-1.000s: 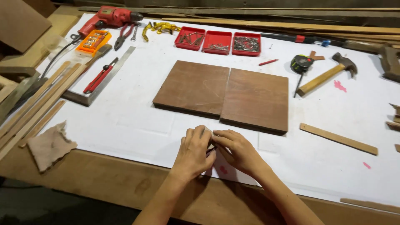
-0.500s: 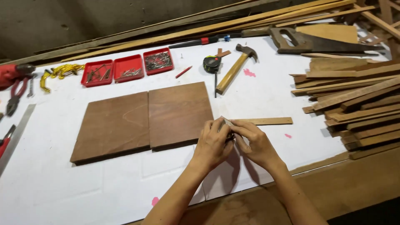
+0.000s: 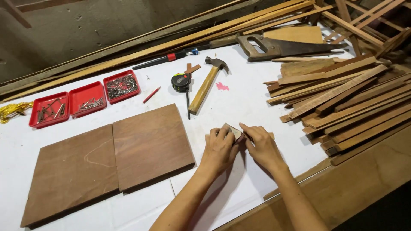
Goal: The person hammers nails into a small wooden frame laid on a workbench, then sets the frame aside, picks up thin wood strips from a pile, and sands the strips by hand using a sanding block, working on one strip at a time.
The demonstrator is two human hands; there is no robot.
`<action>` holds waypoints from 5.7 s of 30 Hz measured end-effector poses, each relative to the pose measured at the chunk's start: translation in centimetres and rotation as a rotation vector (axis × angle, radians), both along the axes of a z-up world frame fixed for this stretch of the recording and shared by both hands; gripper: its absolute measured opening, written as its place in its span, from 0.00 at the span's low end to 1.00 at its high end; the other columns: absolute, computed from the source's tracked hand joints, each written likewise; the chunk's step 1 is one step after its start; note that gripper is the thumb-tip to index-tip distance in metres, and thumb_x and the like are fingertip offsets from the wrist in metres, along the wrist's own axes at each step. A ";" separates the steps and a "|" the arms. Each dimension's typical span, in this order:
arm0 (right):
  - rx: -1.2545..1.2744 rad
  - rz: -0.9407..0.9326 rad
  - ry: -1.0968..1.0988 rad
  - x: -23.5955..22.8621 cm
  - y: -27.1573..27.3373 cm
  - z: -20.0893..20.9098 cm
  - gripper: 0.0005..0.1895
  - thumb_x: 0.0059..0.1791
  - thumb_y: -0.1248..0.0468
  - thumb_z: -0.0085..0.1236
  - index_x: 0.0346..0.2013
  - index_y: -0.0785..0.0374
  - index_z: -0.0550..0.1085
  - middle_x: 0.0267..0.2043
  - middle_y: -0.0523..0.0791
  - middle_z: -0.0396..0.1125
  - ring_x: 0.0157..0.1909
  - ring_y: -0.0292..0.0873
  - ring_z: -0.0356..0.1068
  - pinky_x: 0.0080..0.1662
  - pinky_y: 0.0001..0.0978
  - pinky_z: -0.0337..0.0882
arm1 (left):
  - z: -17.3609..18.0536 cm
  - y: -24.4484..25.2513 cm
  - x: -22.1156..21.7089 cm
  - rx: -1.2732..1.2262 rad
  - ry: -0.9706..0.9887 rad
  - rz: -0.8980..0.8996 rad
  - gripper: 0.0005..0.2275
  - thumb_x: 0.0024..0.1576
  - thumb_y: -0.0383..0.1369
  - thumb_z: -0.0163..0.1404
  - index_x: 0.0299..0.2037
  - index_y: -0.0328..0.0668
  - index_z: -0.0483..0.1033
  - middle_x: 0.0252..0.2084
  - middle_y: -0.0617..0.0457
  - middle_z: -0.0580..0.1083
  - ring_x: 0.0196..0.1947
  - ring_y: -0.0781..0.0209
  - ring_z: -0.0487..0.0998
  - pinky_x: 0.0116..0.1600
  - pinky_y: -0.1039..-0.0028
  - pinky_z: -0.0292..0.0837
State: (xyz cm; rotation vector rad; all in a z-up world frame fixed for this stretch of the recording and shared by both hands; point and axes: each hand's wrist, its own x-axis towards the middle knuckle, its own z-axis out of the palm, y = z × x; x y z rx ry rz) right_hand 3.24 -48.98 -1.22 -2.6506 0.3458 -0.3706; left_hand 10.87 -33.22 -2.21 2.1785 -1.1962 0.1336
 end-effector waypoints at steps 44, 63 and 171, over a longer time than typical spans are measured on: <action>0.485 -0.325 -0.009 -0.1 -5.3 -1.7 0.47 0.41 0.63 0.68 0.72 0.49 0.57 0.42 0.43 0.77 0.45 0.39 0.78 0.51 0.32 0.79 | -2.9 -6.5 6.8 0.143 -0.142 0.134 0.11 0.56 0.24 0.50 0.49 0.36 0.77 0.60 0.43 0.71 0.58 0.33 0.67 0.52 0.50 0.67; 0.445 -0.246 -0.047 -0.8 -6.0 -2.9 0.40 0.45 0.65 0.64 0.70 0.47 0.61 0.52 0.42 0.73 0.54 0.39 0.74 0.57 0.35 0.77 | -3.0 -5.4 6.6 0.208 -0.141 0.185 0.13 0.53 0.19 0.50 0.48 0.34 0.77 0.61 0.41 0.69 0.56 0.36 0.68 0.52 0.51 0.67; 0.648 -0.189 -0.015 -1.1 -7.5 -1.4 0.46 0.44 0.68 0.62 0.73 0.52 0.52 0.48 0.44 0.76 0.52 0.41 0.77 0.53 0.35 0.79 | -2.4 -8.9 -0.2 0.230 -0.135 0.251 0.06 0.58 0.24 0.49 0.42 0.34 0.77 0.56 0.40 0.71 0.58 0.34 0.67 0.52 0.49 0.66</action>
